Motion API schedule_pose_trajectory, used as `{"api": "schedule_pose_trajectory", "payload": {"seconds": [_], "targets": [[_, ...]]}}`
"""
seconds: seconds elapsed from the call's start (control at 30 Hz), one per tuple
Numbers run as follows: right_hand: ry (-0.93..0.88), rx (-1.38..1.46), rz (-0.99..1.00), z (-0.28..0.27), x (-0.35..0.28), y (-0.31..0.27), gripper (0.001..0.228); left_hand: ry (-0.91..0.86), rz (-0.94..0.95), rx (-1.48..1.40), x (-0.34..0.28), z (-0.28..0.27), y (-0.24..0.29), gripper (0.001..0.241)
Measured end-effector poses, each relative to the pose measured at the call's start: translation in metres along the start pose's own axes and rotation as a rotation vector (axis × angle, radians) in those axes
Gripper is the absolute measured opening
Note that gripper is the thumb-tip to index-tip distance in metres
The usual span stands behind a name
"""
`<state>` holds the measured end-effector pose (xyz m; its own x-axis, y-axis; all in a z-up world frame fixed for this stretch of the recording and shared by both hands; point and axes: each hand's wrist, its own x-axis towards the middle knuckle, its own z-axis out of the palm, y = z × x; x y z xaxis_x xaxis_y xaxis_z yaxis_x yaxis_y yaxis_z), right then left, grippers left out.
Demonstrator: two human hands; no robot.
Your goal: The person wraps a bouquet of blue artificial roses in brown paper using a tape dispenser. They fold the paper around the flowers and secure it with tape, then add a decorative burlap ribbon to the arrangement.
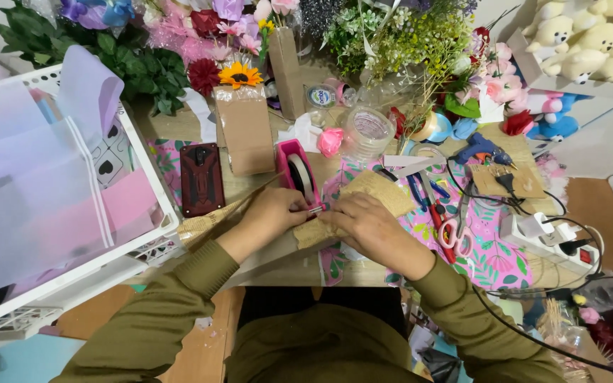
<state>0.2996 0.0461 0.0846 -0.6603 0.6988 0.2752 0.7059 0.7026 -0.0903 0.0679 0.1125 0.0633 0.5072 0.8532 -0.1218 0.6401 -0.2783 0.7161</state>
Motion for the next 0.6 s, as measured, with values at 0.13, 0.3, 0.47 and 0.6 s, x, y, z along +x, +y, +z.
{"api": "schedule_pose_trajectory", "payload": {"seconds": [0.13,0.3,0.47,0.6], "targets": [[0.098,-0.004,-0.048,-0.010,-0.006,-0.012,0.028,0.027,0.012,0.052,-0.004,0.006,-0.004,0.026],[0.140,-0.008,-0.072,-0.010,-0.019,-0.024,0.019,0.092,0.025,0.039,-0.006,0.013,-0.009,0.026],[0.148,0.039,-0.028,-0.002,-0.033,-0.029,0.018,0.453,0.358,0.168,-0.009,0.047,-0.030,0.036],[0.157,0.034,-0.035,-0.005,-0.031,-0.031,0.019,0.842,0.738,0.593,-0.008,0.048,-0.024,0.005]]}}
